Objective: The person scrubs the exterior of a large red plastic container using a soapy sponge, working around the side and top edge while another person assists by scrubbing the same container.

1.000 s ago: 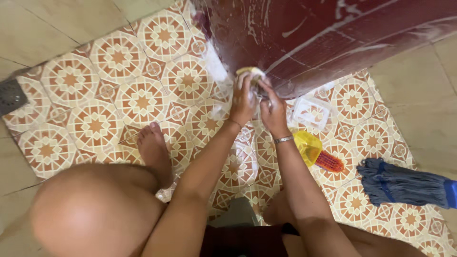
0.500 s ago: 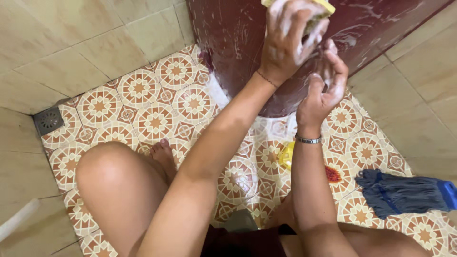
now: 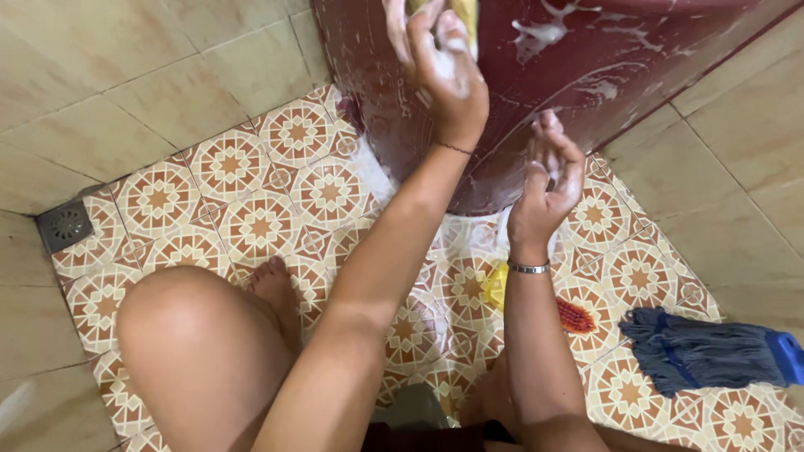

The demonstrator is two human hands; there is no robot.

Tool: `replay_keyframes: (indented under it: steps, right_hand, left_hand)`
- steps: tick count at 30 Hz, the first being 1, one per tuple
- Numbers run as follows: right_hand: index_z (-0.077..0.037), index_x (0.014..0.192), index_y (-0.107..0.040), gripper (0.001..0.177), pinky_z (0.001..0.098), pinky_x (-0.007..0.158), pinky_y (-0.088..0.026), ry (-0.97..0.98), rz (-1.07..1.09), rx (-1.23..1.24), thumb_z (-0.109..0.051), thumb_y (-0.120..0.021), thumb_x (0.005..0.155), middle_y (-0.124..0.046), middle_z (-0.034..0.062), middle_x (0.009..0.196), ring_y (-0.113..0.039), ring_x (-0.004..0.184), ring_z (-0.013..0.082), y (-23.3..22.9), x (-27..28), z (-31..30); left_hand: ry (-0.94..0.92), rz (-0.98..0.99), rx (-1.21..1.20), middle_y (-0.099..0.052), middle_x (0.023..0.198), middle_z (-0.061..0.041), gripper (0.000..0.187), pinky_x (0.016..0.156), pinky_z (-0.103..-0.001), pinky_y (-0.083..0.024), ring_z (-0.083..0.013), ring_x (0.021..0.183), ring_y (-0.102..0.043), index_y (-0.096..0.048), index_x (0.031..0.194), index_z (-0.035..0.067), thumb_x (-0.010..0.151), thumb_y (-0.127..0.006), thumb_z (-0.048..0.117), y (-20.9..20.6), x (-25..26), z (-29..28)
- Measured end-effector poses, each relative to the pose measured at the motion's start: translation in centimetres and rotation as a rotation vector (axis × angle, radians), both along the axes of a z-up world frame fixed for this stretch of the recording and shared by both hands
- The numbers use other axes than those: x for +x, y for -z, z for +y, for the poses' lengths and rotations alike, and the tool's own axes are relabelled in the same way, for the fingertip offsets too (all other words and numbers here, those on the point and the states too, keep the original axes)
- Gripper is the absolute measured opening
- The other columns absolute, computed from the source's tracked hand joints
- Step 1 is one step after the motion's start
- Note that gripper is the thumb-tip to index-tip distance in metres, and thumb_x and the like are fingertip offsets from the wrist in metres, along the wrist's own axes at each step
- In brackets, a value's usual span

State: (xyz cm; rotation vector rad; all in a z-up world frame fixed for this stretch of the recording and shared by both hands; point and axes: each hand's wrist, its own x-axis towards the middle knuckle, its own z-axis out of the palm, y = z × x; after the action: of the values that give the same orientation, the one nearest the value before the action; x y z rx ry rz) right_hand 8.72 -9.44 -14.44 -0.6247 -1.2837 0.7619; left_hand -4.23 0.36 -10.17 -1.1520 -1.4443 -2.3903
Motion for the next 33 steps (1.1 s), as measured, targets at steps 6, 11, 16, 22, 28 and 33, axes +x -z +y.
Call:
replay_keyframes:
  steps: [6,11,16,22,28,33]
  right_hand:
    - [0.003,0.134,-0.052,0.032,0.0403,0.122,-0.048,0.029,0.117,-0.071,0.015,-0.044,0.104,-0.056,0.0208,0.148,-0.058,0.131,0.0241,2.8,0.3,0.9]
    - [0.001,0.134,-0.053,0.03,0.0344,0.096,-0.049,0.071,0.251,-0.13,0.01,-0.049,0.106,-0.056,0.0168,0.13,-0.057,0.108,0.0199,2.6,1.0,1.2]
    - [-0.002,0.132,-0.047,0.028,0.0443,0.12,-0.051,0.016,0.335,-0.139,0.004,-0.043,0.106,-0.057,0.0228,0.148,-0.059,0.139,0.032,0.8,1.8,0.7]
    - [-0.004,0.131,-0.046,0.026,0.0455,0.117,-0.052,0.026,0.363,-0.18,0.002,-0.043,0.105,-0.058,0.0237,0.146,-0.061,0.138,0.0357,0.9,2.7,0.4]
    - [-0.007,0.131,-0.046,0.026,0.0428,0.113,-0.053,0.044,0.387,-0.196,-0.001,-0.045,0.106,-0.061,0.0217,0.144,-0.062,0.136,0.0353,0.7,2.8,0.3]
    - [-0.007,0.131,-0.047,0.027,0.041,0.112,-0.055,0.076,0.369,-0.189,0.0,-0.043,0.105,-0.062,0.0205,0.143,-0.063,0.135,0.0342,0.0,2.8,-0.7]
  left_hand:
    - [-0.023,0.511,0.074,-0.046,0.144,-0.023,0.037,0.123,-0.055,-0.034,-0.0421,0.143,-0.04,-0.045,0.131,0.013,0.1,-0.059,0.028,-1.7,3.6,-0.2]
    - [-0.024,0.548,-0.102,-0.042,0.157,-0.022,0.065,0.124,-0.054,-0.032,-0.0409,0.147,-0.039,-0.035,0.156,0.006,0.108,-0.055,0.046,-2.0,6.4,-0.3]
    - [-0.186,0.395,-0.115,-0.034,0.156,-0.031,0.07,0.126,-0.059,-0.025,-0.0488,0.147,-0.033,-0.03,0.153,-0.001,0.107,-0.044,0.05,-1.9,6.7,0.5]
    - [-0.245,0.416,-0.183,-0.037,0.154,-0.033,0.066,0.124,-0.057,-0.027,-0.0502,0.146,-0.035,-0.037,0.149,-0.002,0.108,-0.045,0.049,-1.2,6.4,0.8]
    - [-0.195,0.464,-0.085,-0.043,0.152,-0.027,0.051,0.124,-0.053,-0.035,-0.0508,0.146,-0.042,-0.048,0.145,0.004,0.104,-0.062,0.029,-0.1,5.6,1.4]
    - [-0.061,0.652,-0.089,-0.044,0.157,-0.02,0.056,0.124,-0.05,-0.039,-0.0458,0.143,-0.046,-0.049,0.15,0.008,0.097,-0.068,0.007,2.3,2.5,1.4]
